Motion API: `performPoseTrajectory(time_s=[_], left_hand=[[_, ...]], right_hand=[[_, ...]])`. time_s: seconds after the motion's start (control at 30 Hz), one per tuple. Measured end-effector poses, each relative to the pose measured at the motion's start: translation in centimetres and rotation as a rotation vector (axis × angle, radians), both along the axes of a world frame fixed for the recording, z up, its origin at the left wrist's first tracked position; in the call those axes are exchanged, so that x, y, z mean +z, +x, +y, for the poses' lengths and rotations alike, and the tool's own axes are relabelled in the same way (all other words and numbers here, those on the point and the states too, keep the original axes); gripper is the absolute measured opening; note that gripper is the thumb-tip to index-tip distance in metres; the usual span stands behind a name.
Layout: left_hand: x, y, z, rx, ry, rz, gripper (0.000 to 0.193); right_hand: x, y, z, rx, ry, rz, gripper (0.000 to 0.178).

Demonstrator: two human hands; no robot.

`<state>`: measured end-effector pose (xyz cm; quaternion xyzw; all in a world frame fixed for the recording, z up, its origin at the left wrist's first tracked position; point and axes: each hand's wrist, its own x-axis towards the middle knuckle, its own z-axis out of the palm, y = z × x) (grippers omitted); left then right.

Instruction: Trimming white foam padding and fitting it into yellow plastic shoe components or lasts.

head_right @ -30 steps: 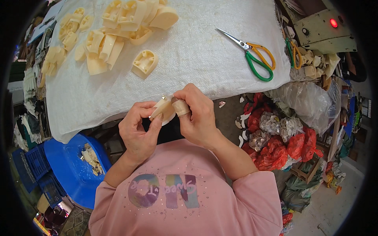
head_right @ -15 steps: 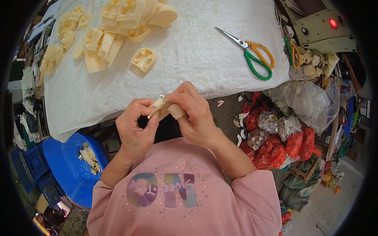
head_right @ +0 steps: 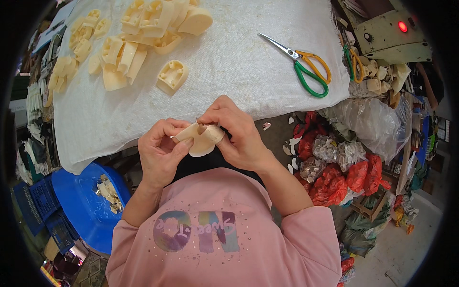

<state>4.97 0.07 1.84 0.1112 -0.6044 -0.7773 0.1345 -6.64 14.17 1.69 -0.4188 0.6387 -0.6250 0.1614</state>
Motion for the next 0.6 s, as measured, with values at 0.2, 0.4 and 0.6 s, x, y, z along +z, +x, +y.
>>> performPoseTrajectory(time_s=[0.2, 0.4, 0.6], left_hand=[[0.1, 0.0, 0.2, -0.015, 0.057, -0.009, 0.009], [0.0, -0.1, 0.1, -0.041, 0.005, -0.038, 0.009], [-0.2, -0.1, 0.3, -0.047, -0.01, -0.037, 0.01]], right_hand=[[0.6, -0.5, 0.0, 0.082, 0.081, 0.112, 0.023], [0.3, -0.4, 0.0, 0.115, 0.071, -0.263, 0.006], [0.5, 0.8, -0.3, -0.094, 0.184, 0.307, 0.009]])
